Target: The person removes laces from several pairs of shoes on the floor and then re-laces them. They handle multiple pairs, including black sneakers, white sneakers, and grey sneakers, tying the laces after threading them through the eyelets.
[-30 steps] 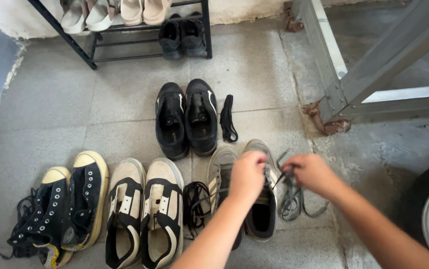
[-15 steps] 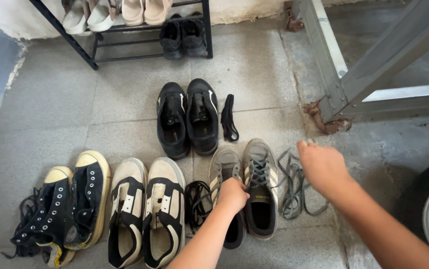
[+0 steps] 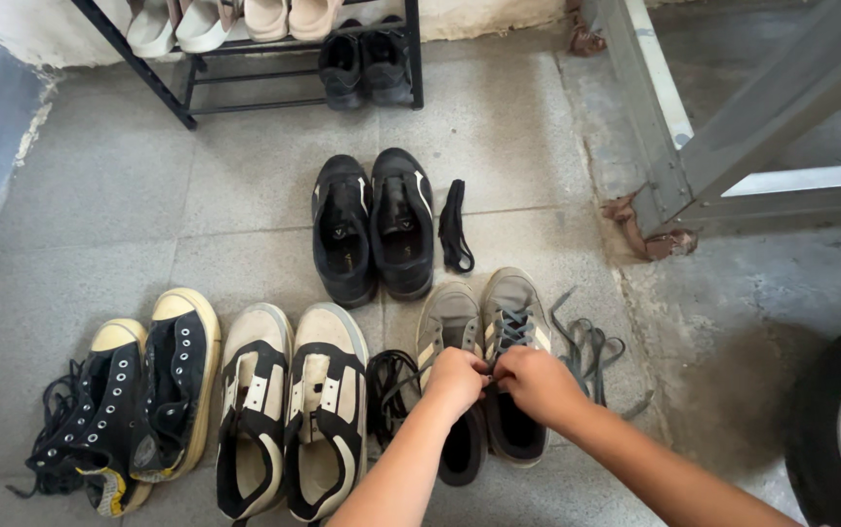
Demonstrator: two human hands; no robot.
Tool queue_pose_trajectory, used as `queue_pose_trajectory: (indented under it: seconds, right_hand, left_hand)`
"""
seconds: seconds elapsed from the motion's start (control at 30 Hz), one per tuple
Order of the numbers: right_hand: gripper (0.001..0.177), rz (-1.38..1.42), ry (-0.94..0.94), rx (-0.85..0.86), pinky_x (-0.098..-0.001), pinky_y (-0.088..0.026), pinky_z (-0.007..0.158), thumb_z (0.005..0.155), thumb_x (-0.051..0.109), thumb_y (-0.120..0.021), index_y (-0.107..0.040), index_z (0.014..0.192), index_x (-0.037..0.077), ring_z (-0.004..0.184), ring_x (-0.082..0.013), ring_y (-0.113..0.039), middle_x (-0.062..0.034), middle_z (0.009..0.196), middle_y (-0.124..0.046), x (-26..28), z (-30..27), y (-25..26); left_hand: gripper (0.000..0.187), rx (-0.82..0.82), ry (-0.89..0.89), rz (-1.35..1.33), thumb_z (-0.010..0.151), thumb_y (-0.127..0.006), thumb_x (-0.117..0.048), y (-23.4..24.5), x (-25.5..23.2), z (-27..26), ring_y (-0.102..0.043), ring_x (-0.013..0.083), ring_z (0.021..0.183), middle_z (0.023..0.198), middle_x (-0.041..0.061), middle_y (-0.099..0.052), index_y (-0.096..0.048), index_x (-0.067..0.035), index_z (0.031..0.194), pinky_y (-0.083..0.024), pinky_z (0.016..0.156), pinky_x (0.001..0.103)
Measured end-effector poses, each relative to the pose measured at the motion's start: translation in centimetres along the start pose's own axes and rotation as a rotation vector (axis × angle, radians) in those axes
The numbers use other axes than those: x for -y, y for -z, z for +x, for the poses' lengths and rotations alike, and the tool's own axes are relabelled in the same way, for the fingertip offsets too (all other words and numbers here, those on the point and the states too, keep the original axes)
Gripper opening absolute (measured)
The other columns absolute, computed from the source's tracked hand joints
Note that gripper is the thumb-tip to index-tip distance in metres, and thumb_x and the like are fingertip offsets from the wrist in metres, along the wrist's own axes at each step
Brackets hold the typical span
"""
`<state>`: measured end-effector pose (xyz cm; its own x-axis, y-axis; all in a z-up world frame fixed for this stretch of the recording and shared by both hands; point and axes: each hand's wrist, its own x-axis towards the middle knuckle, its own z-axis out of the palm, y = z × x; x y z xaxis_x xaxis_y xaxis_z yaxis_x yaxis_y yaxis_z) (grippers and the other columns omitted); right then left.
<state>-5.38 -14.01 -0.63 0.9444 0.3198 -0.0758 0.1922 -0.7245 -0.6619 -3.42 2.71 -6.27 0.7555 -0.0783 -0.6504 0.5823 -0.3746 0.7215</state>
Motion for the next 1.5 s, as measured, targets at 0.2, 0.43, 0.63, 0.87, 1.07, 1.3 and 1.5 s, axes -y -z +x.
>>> queue_pose_trajectory:
  seconds: [0.2,0.43,0.63,0.87,1.07,1.3,1.5]
  right_hand:
    - [0.007,-0.006,-0.051,-0.021,-0.044,-0.055,0.077,0.075,0.007,-0.074,-0.073,0.082,0.007,0.087,-0.0343,-0.069,-0.0124,0.088,-0.072,0.4,0.1,-0.5]
    - [0.032,0.224,-0.241,0.091,-0.0358,-0.057,0.071,0.067,0.008,-0.085,-0.064,0.09,0.004,0.075,-0.0236,-0.073,-0.0083,0.077,-0.072,-0.8,1.5,0.2]
    - [0.035,0.327,0.031,0.143,-0.0338,-0.054,0.068,0.065,0.014,-0.091,-0.077,0.096,0.005,0.073,-0.0209,-0.064,-0.003,0.09,-0.07,-1.5,3.0,3.3]
    - [0.015,0.605,-0.263,0.235,-0.0278,-0.06,0.068,0.09,0.012,-0.069,-0.078,0.097,0.003,0.07,-0.0131,-0.072,-0.0051,0.079,-0.078,2.5,4.4,6.6]
    - [0.016,0.56,-0.084,0.172,-0.0278,-0.059,0.067,0.087,0.009,-0.072,-0.078,0.099,0.001,0.071,-0.0124,-0.07,-0.0064,0.082,-0.077,4.3,4.5,9.3]
    - [0.018,0.046,-0.054,0.146,-0.0339,-0.057,0.071,0.083,0.014,-0.072,-0.076,0.099,0.007,0.075,-0.0216,-0.075,-0.0128,0.086,-0.078,-0.6,6.6,2.8]
    - [0.025,-0.043,-0.16,0.206,-0.0379,-0.053,0.072,0.075,0.019,-0.081,-0.075,0.098,0.01,0.081,-0.0253,-0.07,-0.0125,0.089,-0.076,-0.7,5.4,-1.8]
  left_hand:
    - [0.02,0.086,-0.057,-0.057,0.085,-0.068,0.004,0.3,1.0,0.7,-0.071,0.0186,0.07,0.082,0.011,-0.076,-0.08,0.002,0.101,-0.06,0.063,0.031]
    - [0.01,-0.118,-0.267,0.343,0.082,-0.073,-0.006,0.7,-0.7,-2.3,-0.071,0.0348,0.084,0.088,0.021,-0.074,-0.079,-0.004,0.089,-0.055,0.077,0.043]
    - [0.007,-0.252,-0.615,-0.067,0.09,-0.058,-0.009,2.0,-7.1,-3.9,-0.069,0.0347,0.085,0.09,0.015,-0.069,-0.058,-0.006,0.097,-0.051,0.073,0.042]
    - [0.035,-0.07,-0.615,-0.282,0.096,-0.068,-0.024,5.3,-12.8,-5.7,-0.063,0.0215,0.083,0.092,0.011,-0.067,-0.052,-0.006,0.121,-0.052,0.073,0.036]
    - [0.026,0.261,-0.269,0.424,0.083,-0.075,-0.021,5.9,-10.8,-8.6,-0.071,0.0238,0.083,0.091,0.016,-0.074,-0.068,-0.005,0.102,-0.054,0.076,0.035]
    - [0.019,0.223,-0.694,0.151,0.094,-0.061,-0.015,6.5,-11.2,-8.6,-0.07,0.0221,0.08,0.084,0.011,-0.074,-0.073,-0.002,0.088,-0.053,0.075,0.035]
    - [0.022,0.347,-0.204,0.301,0.098,-0.059,-0.022,6.7,-11.9,-9.9,-0.071,0.0356,0.08,0.087,0.023,-0.072,-0.067,-0.001,0.099,-0.055,0.074,0.042]
